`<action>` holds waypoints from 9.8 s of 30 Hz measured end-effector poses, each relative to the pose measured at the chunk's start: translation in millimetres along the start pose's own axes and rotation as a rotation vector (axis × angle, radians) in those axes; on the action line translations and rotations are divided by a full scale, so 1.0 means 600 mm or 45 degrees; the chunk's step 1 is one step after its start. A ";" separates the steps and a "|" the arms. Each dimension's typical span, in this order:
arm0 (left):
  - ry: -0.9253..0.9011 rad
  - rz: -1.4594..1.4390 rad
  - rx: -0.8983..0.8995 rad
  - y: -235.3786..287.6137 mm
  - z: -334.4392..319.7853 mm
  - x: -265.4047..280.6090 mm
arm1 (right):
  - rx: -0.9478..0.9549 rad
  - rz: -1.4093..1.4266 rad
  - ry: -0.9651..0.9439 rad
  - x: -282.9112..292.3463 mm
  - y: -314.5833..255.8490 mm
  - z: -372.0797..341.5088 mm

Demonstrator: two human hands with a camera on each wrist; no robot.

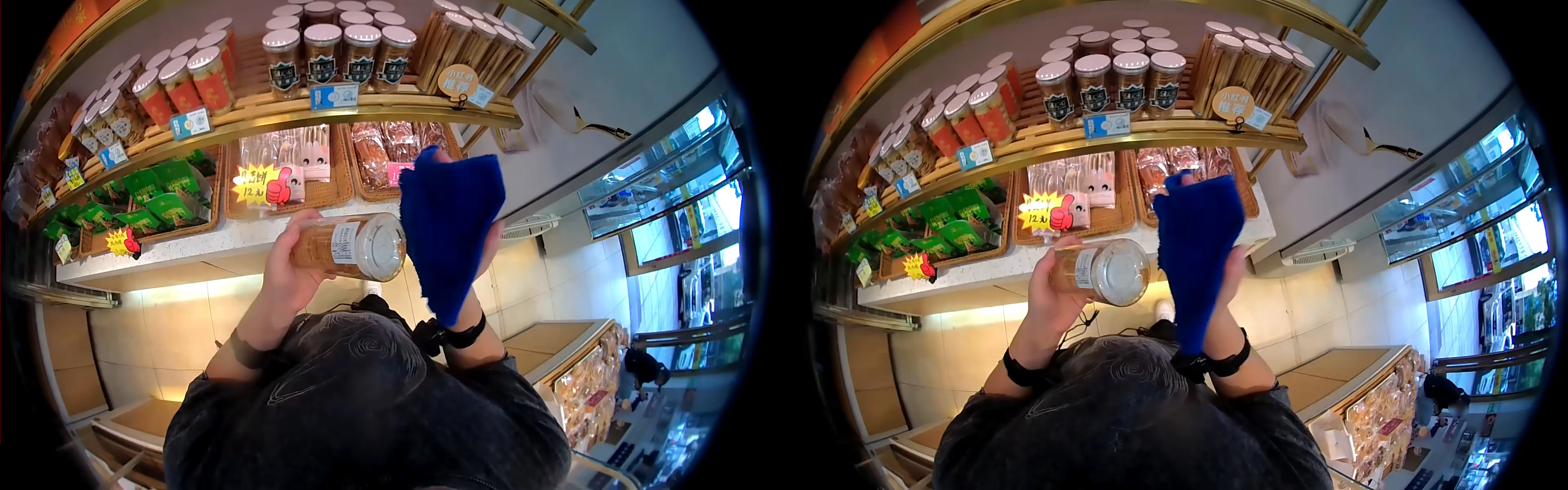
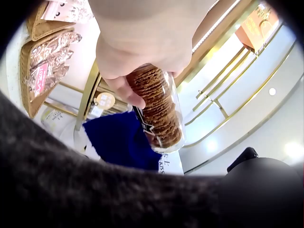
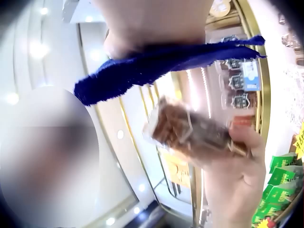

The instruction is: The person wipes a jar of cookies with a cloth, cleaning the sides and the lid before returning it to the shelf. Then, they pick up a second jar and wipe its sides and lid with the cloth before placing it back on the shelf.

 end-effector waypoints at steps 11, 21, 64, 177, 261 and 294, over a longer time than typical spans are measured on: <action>0.179 -0.104 0.252 -0.012 -0.096 0.030 | 0.971 -1.664 -0.873 -0.099 0.014 -0.095; 0.200 0.656 -0.833 0.088 -0.155 0.058 | 0.424 -2.012 -0.460 -0.181 0.012 -0.156; -0.165 1.139 -1.312 0.093 -0.109 -0.023 | 0.008 -0.725 -0.106 -0.107 0.048 -0.096; -0.138 2.158 -1.759 0.094 -0.170 -0.001 | -1.036 -0.935 -0.026 -0.058 0.174 -0.057; -0.005 -0.022 -0.480 -0.047 0.214 -0.143 | -0.743 0.868 0.105 0.208 -0.002 0.224; 0.229 0.158 -0.215 -0.061 0.177 -0.171 | -1.089 0.323 -0.188 0.238 0.042 0.221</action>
Point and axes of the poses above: each hand's wrist, its own z-axis towards the middle knuckle, its own x-axis out of the back of the hand, y = z × x, the point moved 2 cm from there along z, towards the middle knuckle, and after that the axes turned 3 degrees about x, right-handed, at the moved point
